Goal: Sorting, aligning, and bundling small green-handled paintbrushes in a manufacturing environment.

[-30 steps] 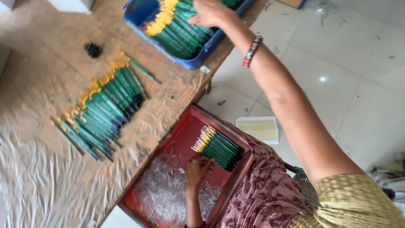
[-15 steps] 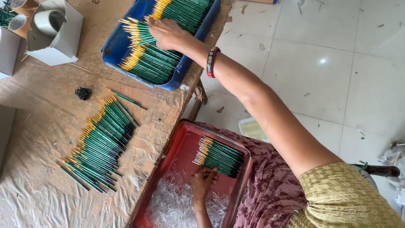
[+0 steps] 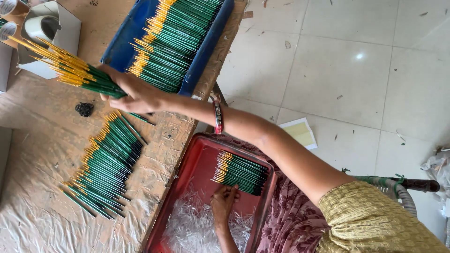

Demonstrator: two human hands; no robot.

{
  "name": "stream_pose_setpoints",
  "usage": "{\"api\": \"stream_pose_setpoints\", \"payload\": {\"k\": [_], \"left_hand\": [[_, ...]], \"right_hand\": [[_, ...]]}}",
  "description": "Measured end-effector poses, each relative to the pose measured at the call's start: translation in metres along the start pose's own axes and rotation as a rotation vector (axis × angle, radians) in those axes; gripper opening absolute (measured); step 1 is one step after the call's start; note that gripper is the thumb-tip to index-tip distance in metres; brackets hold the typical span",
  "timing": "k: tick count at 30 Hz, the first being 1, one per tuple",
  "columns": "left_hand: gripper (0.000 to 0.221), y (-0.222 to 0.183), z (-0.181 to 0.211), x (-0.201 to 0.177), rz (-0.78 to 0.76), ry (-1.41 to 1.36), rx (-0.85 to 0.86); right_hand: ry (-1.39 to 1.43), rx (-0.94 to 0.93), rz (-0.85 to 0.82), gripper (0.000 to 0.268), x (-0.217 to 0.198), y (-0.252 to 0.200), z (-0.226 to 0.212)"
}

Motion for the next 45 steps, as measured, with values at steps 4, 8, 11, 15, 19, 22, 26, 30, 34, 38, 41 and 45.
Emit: {"api": "stream_pose_setpoints", "payload": {"k": [4,8,11,15,19,22,26,30,34,38,41,45], "left_hand": [[0.031,-0.001,0.000,0.002,0.017,-0.005,0.021],[0.031,0.000,-0.002,0.003,0.019,-0.001,-0.039],[0.032,-0.001,-0.001,0.004,0.026,-0.020,-0.030],[0.031,-0.002,0.000,0.003,0.040,-0.015,-0.008],[0.030,-0.003,0.002,0.002,0.045,-0.001,0.004],[0.031,-0.001,0.001,0.003,0.036,-0.046,0.024],[0.030,-0.003,-0.002,0.005,0.026,-0.050,0.009],[0.030,0.000,-0.002,0.003,0.031,-0.053,-0.002],[0.030,-0.001,0.000,0.002,0.028,-0.062,0.017],[0.030,0.000,-0.006,0.008,0.015,-0.064,0.028],[0.029,-0.002,-0.010,0.012,-0.006,-0.106,-0.006],[0.029,0.004,-0.016,0.006,-0.041,-0.162,-0.033]], "right_hand": [[0.473,0.147,0.074,0.030,0.026,-0.050,-0.021],[0.421,0.183,0.132,0.037,0.037,-0.087,-0.025],[0.344,0.164,0.163,0.057,0.038,-0.102,-0.027],[0.281,0.216,0.146,0.072,0.043,-0.115,-0.023],[0.149,0.372,0.009,0.059,0.052,-0.117,-0.015],[0.099,0.303,0.043,0.062,0.061,-0.118,-0.017],[0.153,0.320,0.049,0.072,0.045,-0.114,-0.047],[0.209,0.298,0.032,0.067,0.044,-0.130,-0.040],[0.199,0.363,-0.061,0.065,0.049,-0.133,-0.033],[0.184,0.345,-0.064,0.067,0.055,-0.128,-0.042],[0.230,0.343,-0.071,0.067,0.060,-0.138,-0.035],[0.223,0.244,-0.018,0.069,0.067,-0.154,-0.012]]}}
Point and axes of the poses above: each hand's wrist, its own y-axis towards the middle knuckle, its own x-axis out of the palm, z = x × y, the point moved 1 cm from there along y, towards the middle knuckle, and after that the axes turned 14 degrees about z, right-handed, at the moved point
